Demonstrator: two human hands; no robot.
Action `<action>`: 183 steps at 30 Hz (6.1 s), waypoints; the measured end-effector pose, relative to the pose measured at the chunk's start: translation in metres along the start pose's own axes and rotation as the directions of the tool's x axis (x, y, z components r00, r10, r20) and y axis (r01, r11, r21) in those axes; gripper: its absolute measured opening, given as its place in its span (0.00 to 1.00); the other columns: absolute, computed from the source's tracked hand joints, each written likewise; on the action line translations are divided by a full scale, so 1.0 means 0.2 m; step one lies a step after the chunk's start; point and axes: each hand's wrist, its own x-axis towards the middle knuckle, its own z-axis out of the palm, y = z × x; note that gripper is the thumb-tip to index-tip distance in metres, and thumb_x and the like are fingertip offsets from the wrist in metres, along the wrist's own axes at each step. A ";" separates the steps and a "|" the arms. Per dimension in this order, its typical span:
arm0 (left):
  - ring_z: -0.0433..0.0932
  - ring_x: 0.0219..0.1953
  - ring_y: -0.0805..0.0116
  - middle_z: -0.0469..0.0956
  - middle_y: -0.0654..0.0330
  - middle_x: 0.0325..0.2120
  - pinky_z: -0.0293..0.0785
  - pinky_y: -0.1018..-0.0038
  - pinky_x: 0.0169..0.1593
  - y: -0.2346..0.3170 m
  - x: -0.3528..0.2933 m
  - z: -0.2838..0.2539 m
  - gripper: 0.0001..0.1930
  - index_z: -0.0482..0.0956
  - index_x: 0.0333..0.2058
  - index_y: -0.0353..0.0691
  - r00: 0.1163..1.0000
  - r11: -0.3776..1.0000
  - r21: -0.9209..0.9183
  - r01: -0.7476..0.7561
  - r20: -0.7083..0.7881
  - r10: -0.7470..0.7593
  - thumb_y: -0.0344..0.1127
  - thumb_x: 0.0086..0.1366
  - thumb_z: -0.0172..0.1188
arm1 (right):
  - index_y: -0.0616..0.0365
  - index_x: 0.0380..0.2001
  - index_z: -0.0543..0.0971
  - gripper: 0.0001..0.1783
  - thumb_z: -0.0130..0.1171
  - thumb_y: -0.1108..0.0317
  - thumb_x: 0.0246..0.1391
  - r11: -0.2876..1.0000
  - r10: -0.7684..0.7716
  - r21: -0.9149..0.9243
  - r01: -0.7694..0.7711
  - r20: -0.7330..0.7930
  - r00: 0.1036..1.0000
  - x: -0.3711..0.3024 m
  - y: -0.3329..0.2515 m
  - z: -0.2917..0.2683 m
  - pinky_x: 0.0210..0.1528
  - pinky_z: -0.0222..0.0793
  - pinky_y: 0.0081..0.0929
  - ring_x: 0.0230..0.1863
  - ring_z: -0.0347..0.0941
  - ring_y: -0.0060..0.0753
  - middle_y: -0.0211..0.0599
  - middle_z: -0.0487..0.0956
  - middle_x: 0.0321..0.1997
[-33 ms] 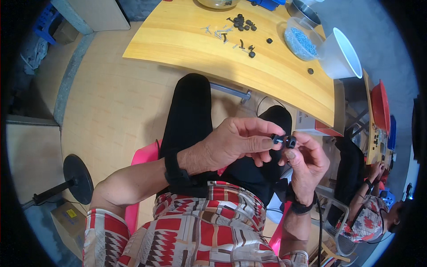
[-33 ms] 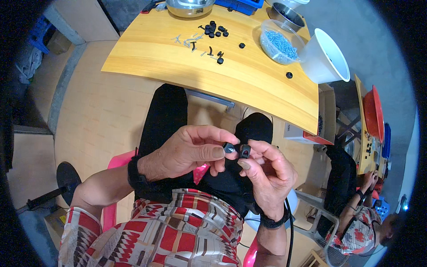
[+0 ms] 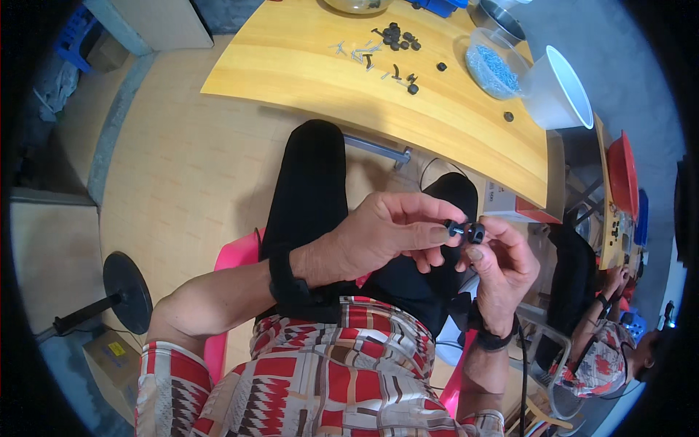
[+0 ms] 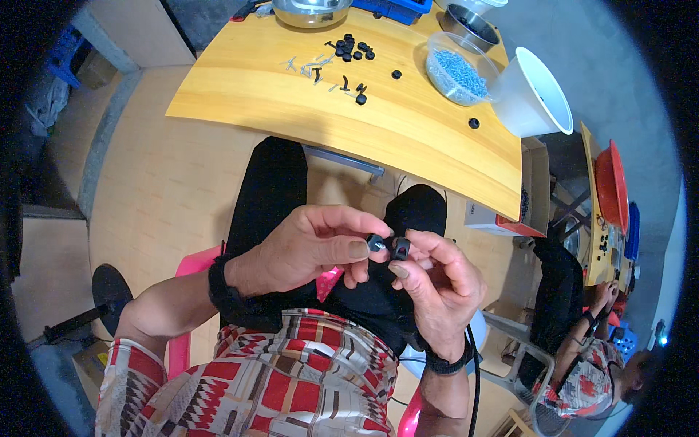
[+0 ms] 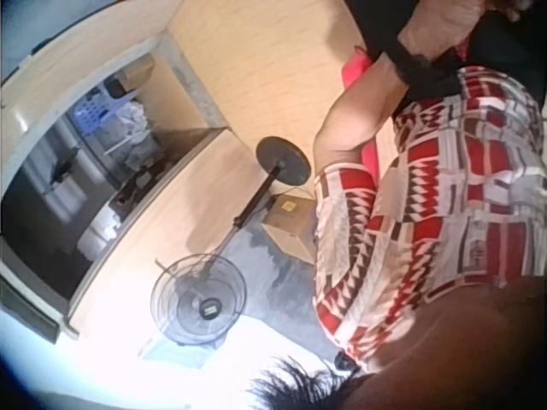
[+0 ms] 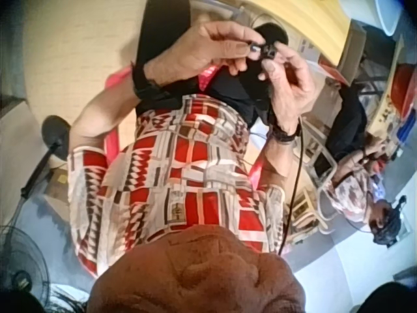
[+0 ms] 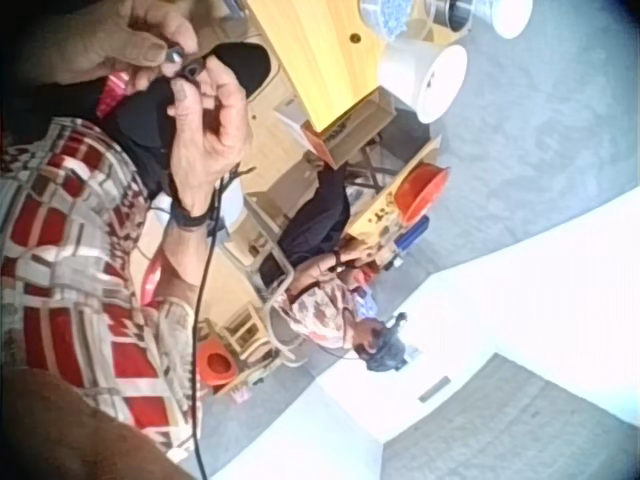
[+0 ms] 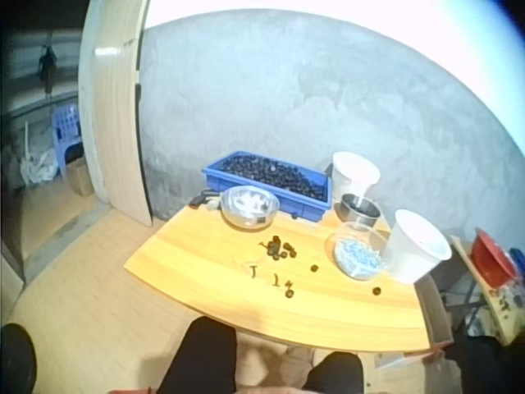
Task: Assembling small black plastic components by hand at a workshop table.
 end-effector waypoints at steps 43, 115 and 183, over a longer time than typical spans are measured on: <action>0.75 0.30 0.77 0.76 0.58 0.29 0.73 0.83 0.34 -0.01 -0.03 0.06 0.12 0.71 0.40 0.31 0.983 0.946 0.282 -0.161 -0.034 0.178 0.28 0.57 0.55 | 0.63 0.28 0.77 0.18 0.68 0.65 0.31 0.838 -0.303 -0.457 0.300 0.069 0.951 0.01 -0.05 0.03 0.23 0.62 0.15 0.22 0.67 0.21 0.32 0.73 0.20; 0.75 0.33 0.72 0.76 0.59 0.31 0.75 0.78 0.36 -0.02 -0.04 0.07 0.10 0.74 0.37 0.33 0.931 0.968 -0.245 0.062 -0.335 -0.144 0.33 0.59 0.53 | 0.68 0.36 0.74 0.22 0.66 0.76 0.32 0.468 -0.475 -0.725 0.504 0.274 0.836 0.05 0.05 0.11 0.22 0.66 0.24 0.22 0.70 0.34 0.41 0.73 0.23; 0.75 0.30 0.73 0.76 0.57 0.30 0.72 0.78 0.37 -0.01 -0.03 0.10 0.15 0.73 0.35 0.31 0.943 0.988 0.150 0.024 -0.332 0.028 0.40 0.63 0.48 | 0.68 0.35 0.76 0.19 0.63 0.79 0.33 0.966 -0.147 -0.223 0.127 -0.076 0.986 0.06 0.02 -0.01 0.29 0.65 0.14 0.27 0.70 0.21 0.36 0.75 0.26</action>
